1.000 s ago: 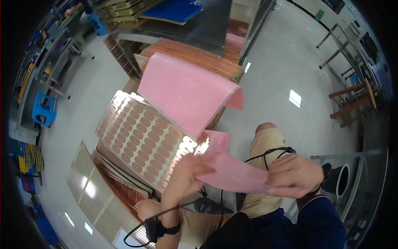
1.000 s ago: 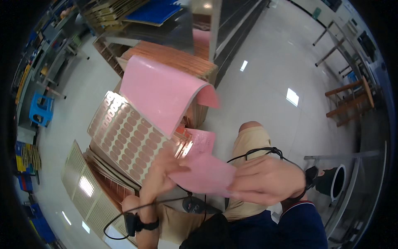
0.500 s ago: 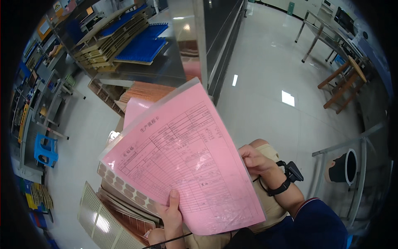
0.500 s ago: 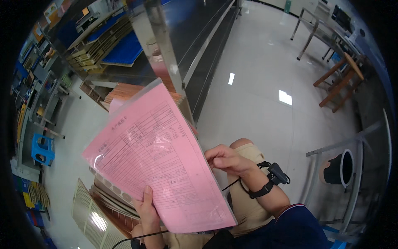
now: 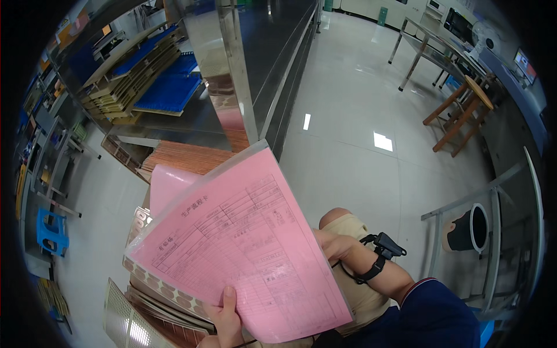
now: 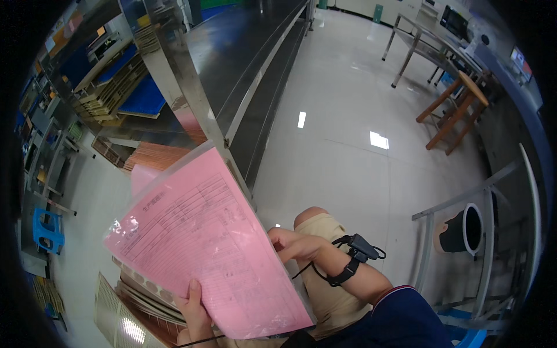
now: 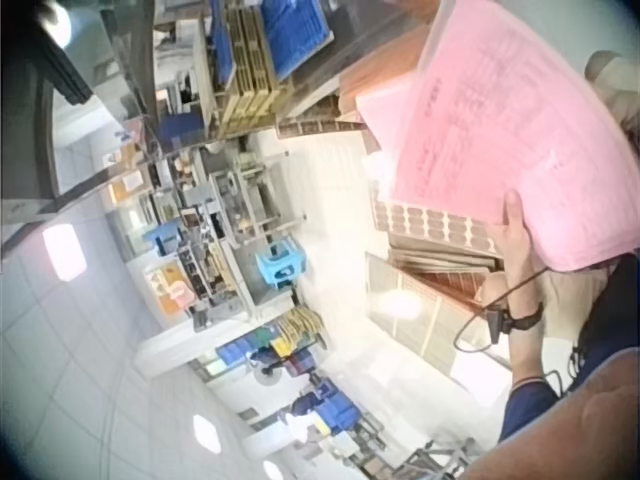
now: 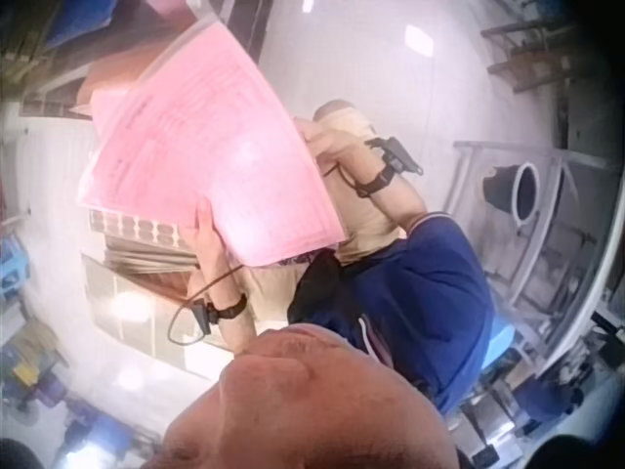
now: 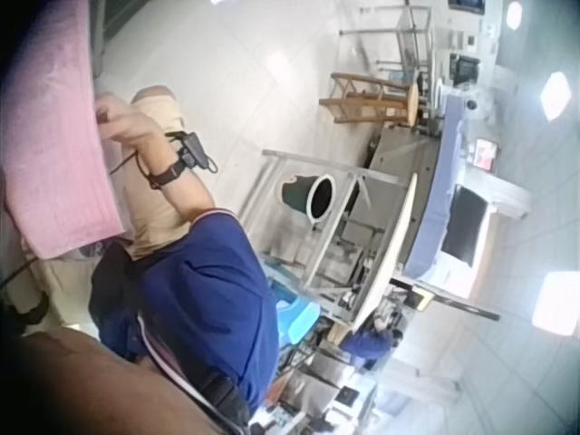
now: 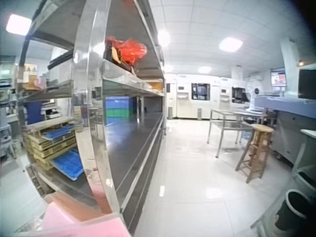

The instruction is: Sorting and stacking thin metal sheets with copper-colored patterns based on production sheets.

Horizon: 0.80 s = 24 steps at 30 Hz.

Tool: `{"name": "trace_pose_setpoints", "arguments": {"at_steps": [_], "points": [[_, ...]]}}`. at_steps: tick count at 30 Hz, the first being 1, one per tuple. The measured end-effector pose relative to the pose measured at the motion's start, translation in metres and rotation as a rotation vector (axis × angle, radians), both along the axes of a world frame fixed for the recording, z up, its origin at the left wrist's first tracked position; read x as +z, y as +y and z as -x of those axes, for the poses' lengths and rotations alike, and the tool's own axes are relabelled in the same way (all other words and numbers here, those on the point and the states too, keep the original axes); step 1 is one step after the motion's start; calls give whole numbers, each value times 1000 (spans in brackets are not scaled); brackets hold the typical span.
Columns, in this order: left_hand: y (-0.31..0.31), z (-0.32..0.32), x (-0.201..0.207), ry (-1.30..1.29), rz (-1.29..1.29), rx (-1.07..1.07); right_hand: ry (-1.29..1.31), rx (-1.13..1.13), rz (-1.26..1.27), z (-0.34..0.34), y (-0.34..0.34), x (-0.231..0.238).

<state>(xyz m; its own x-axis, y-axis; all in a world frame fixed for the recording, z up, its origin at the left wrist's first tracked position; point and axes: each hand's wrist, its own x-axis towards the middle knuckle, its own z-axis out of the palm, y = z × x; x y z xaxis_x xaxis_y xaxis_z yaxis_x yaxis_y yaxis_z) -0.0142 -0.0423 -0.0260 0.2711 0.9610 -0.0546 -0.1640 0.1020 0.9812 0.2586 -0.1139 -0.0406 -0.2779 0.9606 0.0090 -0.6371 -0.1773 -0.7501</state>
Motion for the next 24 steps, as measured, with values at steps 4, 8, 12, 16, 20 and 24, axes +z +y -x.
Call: {"name": "trace_pose_setpoints", "arguments": {"at_steps": [4, 8, 12, 16, 20, 24], "points": [[3, 1, -3, -15, 1, -32, -22, -2, -11, -2, 0, -6], [-1, -5, 4, -17, 82, 87, -78, -15, -6, -4, 3, -4], [-1, -3, 4, 54, 17, 45, -203, -73, 7, -7, 1, -2], [4, -10, 23, 18, 28, -26, -274, -23, 116, -13, 0, -16], [2, -7, 27, -46, 27, -21, -258, -97, 85, -9, 0, -27], [4, -4, 27, -28, 13, -18, -212, -43, 156, -6, 2, -21]]}}
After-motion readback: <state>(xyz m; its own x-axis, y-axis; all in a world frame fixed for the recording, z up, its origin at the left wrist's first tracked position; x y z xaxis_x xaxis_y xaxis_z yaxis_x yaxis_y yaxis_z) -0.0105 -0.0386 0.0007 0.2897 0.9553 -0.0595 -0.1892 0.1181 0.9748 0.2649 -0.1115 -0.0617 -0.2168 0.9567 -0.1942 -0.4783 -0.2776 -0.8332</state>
